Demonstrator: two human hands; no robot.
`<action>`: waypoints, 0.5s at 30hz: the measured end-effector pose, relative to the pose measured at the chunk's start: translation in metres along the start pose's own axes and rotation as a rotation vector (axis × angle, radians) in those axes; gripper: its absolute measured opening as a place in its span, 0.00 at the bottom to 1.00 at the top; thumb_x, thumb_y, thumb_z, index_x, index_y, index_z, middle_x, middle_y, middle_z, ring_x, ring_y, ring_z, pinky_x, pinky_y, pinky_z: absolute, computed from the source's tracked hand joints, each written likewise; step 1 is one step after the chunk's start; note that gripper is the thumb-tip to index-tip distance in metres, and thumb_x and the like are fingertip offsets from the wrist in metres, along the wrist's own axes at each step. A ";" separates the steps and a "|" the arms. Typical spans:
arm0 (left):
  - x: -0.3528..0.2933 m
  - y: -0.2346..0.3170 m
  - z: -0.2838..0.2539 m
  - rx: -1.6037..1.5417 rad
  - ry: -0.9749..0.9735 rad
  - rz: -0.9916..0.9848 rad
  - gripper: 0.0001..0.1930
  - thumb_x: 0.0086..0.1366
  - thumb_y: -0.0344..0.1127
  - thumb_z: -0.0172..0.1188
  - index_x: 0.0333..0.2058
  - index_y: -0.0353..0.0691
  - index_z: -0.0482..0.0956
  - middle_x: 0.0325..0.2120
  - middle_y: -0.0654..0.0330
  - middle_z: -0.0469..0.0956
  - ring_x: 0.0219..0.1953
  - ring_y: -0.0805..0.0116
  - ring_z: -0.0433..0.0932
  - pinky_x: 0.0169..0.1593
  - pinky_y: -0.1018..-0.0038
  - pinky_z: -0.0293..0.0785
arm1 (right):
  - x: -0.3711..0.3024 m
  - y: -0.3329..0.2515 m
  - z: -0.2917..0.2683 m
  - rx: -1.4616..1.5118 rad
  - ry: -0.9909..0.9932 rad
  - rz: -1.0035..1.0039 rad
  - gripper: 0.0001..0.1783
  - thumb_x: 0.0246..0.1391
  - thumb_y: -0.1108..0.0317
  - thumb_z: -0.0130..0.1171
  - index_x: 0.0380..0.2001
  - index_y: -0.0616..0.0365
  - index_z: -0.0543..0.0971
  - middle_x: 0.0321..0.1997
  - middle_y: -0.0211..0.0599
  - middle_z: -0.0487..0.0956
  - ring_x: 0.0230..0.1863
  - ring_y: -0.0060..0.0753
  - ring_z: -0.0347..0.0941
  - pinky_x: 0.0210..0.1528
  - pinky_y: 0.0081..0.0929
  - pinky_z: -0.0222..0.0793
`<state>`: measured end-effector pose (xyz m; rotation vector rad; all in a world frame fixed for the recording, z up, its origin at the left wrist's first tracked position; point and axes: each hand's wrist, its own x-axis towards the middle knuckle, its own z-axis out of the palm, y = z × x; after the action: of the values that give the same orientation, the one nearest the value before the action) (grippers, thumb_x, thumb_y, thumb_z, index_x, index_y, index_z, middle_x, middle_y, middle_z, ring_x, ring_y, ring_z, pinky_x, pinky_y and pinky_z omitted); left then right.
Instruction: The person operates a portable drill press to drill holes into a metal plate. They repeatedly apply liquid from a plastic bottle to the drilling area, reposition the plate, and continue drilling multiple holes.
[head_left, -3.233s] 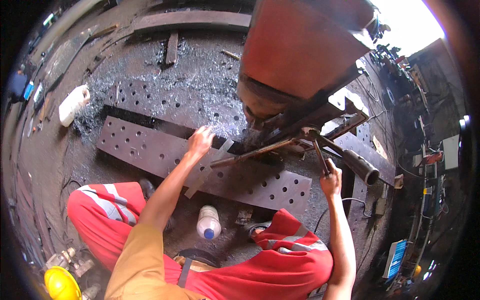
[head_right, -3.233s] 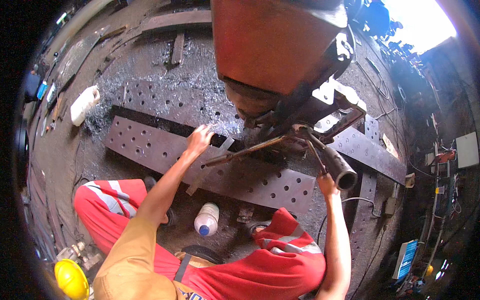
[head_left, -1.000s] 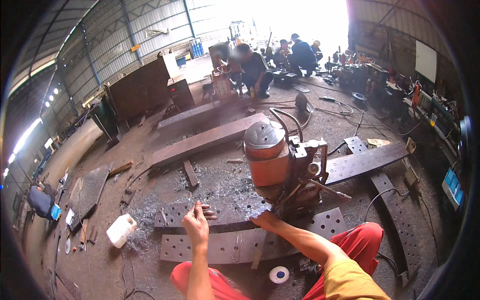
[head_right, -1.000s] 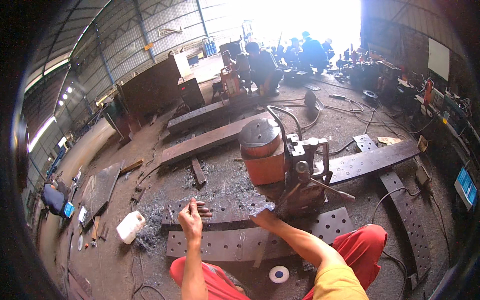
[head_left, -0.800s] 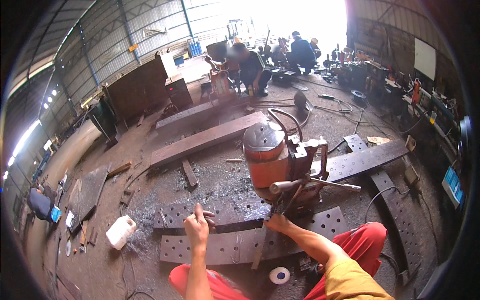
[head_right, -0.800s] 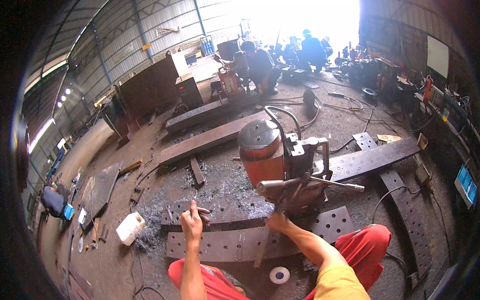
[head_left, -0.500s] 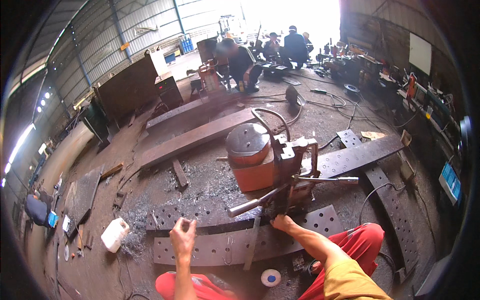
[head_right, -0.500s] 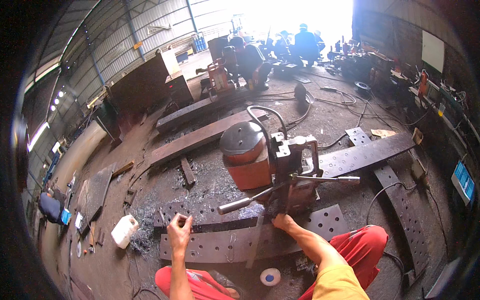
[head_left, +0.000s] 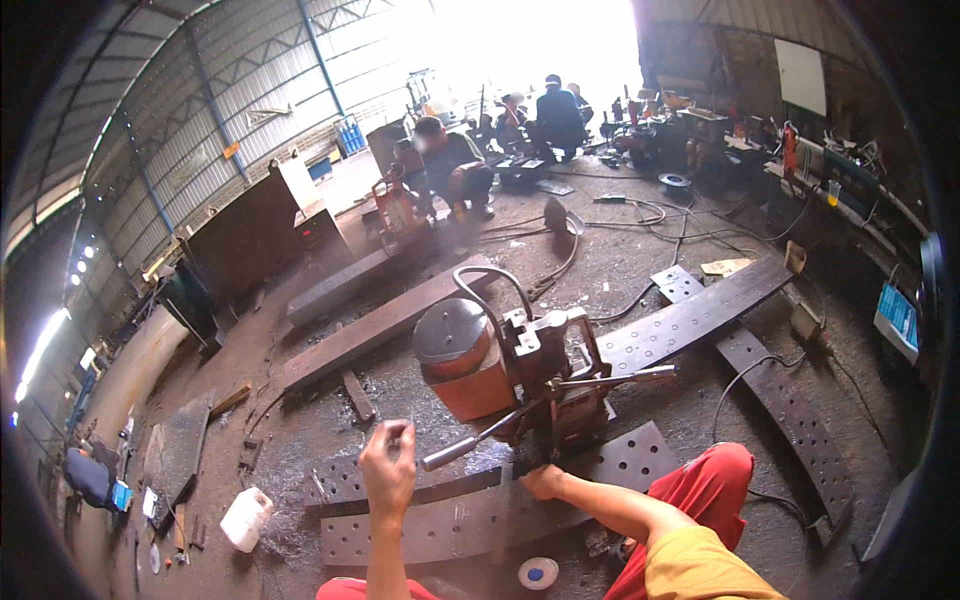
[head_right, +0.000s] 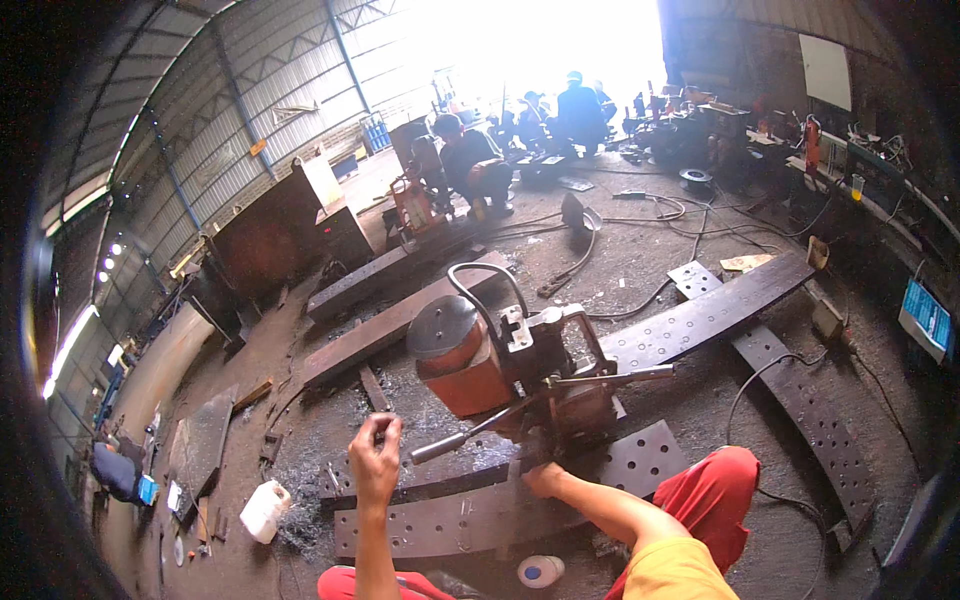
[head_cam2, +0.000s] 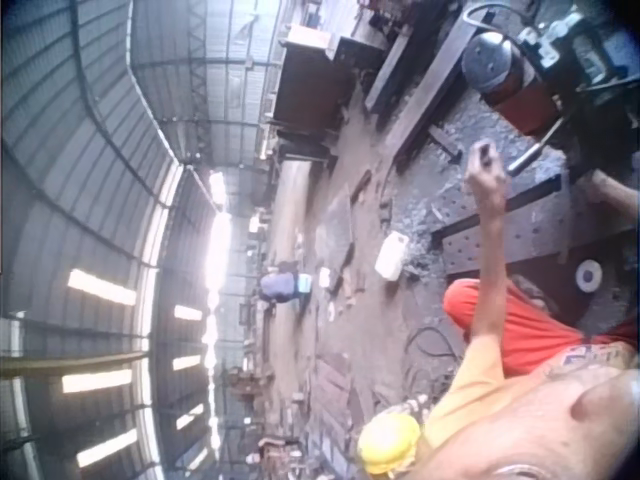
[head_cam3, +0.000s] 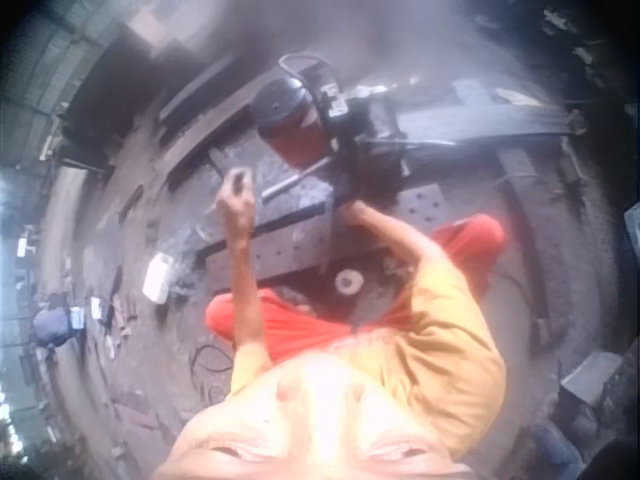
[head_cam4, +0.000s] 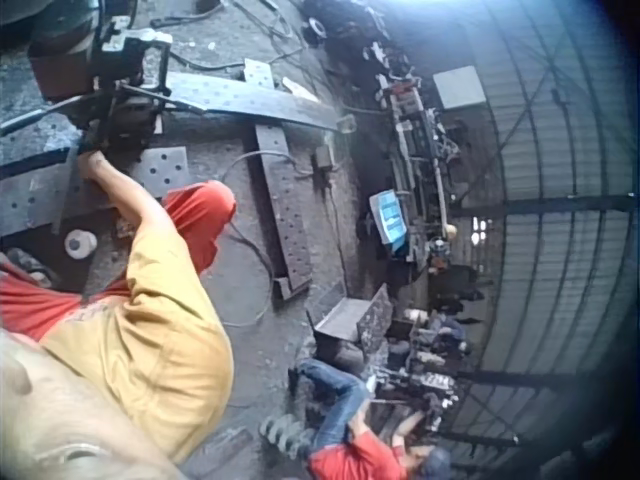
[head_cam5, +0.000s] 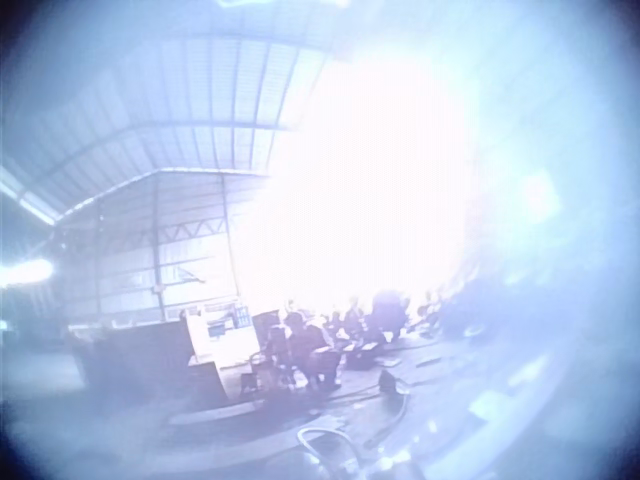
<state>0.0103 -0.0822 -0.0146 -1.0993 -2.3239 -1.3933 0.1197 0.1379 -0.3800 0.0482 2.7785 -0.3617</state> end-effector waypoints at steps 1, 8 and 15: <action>0.012 0.019 0.009 0.011 -0.008 0.122 0.10 0.70 0.34 0.59 0.36 0.32 0.82 0.33 0.52 0.84 0.35 0.62 0.84 0.40 0.68 0.77 | -0.009 0.001 -0.010 0.031 -0.032 -0.044 0.20 0.54 0.58 0.62 0.47 0.56 0.80 0.45 0.50 0.84 0.49 0.54 0.82 0.48 0.51 0.77; 0.041 -0.015 0.076 0.681 -0.521 0.100 0.17 0.63 0.47 0.56 0.34 0.39 0.85 0.35 0.42 0.83 0.39 0.40 0.83 0.46 0.53 0.78 | -0.109 -0.013 -0.161 -0.043 -0.101 -0.088 0.24 0.52 0.57 0.60 0.53 0.50 0.79 0.47 0.49 0.84 0.50 0.56 0.81 0.49 0.51 0.78; 0.057 -0.007 0.081 0.257 -1.190 -0.458 0.33 0.66 0.66 0.59 0.34 0.33 0.84 0.20 0.60 0.77 0.22 0.71 0.78 0.28 0.75 0.74 | -0.169 0.012 -0.202 0.027 0.109 0.254 0.14 0.56 0.68 0.55 0.44 0.59 0.80 0.38 0.55 0.84 0.42 0.59 0.83 0.42 0.51 0.80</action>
<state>-0.0197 0.0104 -0.0323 -1.6492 -3.5984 -0.4286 0.2139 0.2025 -0.1423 0.4354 2.8272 -0.3393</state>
